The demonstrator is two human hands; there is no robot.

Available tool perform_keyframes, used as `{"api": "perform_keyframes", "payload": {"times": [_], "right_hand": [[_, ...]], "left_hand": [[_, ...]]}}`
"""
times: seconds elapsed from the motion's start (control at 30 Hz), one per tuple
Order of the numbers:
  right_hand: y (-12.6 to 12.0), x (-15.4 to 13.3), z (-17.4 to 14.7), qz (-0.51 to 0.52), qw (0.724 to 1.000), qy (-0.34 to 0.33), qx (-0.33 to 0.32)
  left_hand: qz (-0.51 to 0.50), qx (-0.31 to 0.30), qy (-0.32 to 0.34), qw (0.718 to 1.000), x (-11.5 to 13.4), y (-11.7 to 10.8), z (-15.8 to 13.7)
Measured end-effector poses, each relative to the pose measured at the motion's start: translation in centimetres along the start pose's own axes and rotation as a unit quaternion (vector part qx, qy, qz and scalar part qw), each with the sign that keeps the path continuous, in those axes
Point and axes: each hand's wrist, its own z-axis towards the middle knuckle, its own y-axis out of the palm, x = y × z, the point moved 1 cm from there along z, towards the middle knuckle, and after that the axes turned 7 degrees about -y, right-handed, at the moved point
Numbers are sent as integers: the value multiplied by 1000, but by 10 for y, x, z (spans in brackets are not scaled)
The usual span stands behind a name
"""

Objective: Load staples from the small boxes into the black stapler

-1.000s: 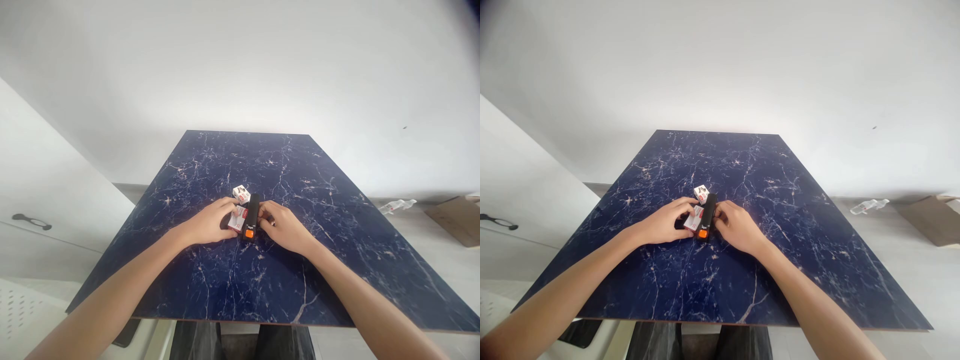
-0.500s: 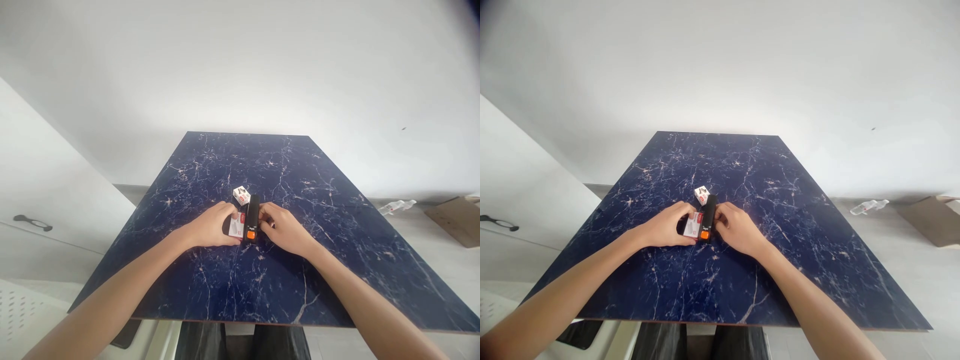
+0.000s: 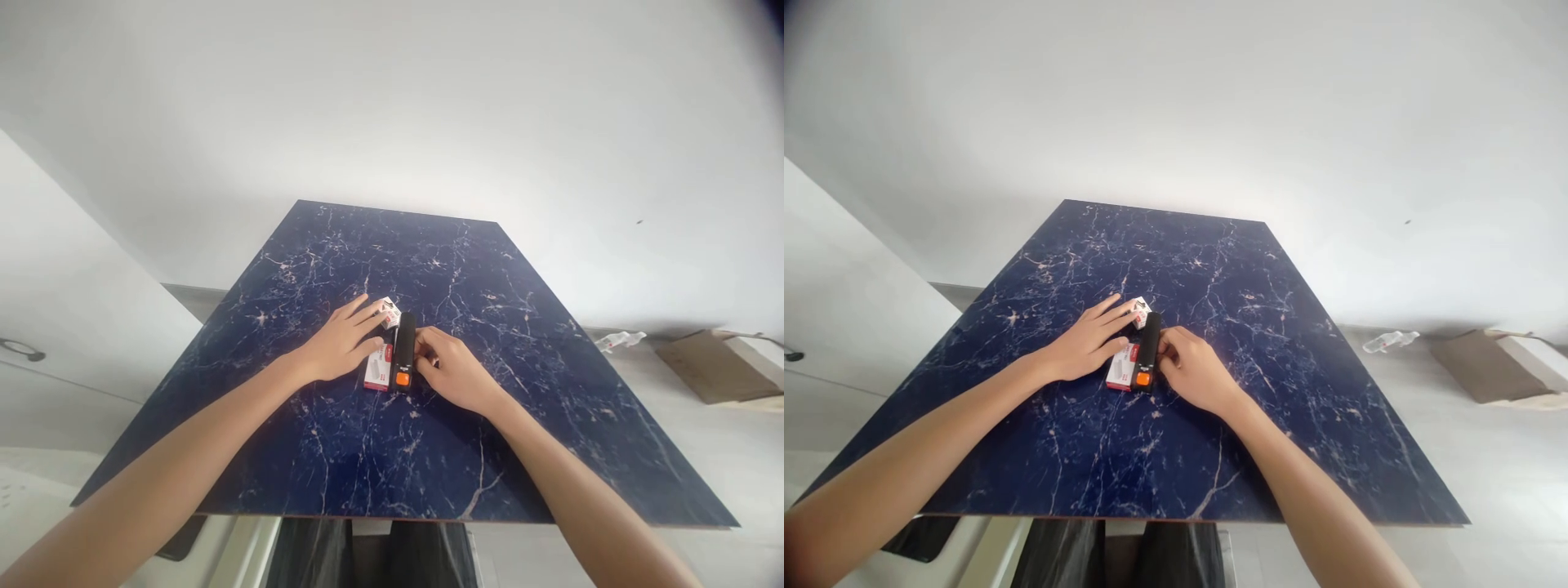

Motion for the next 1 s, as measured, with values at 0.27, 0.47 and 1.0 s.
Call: {"api": "perform_keyframes", "payload": {"times": [0.27, 0.47, 1.0], "right_hand": [[1, 0, 1, 6, 1000, 7, 4], [0, 0, 1, 7, 1000, 9, 3], [-1, 1, -1, 16, 1000, 6, -5]], "left_hand": [[3, 38, -6, 999, 4, -1, -6], [-25, 47, -36, 998, 2, -5, -5], [-49, -81, 9, 995, 2, -5, -16]]}}
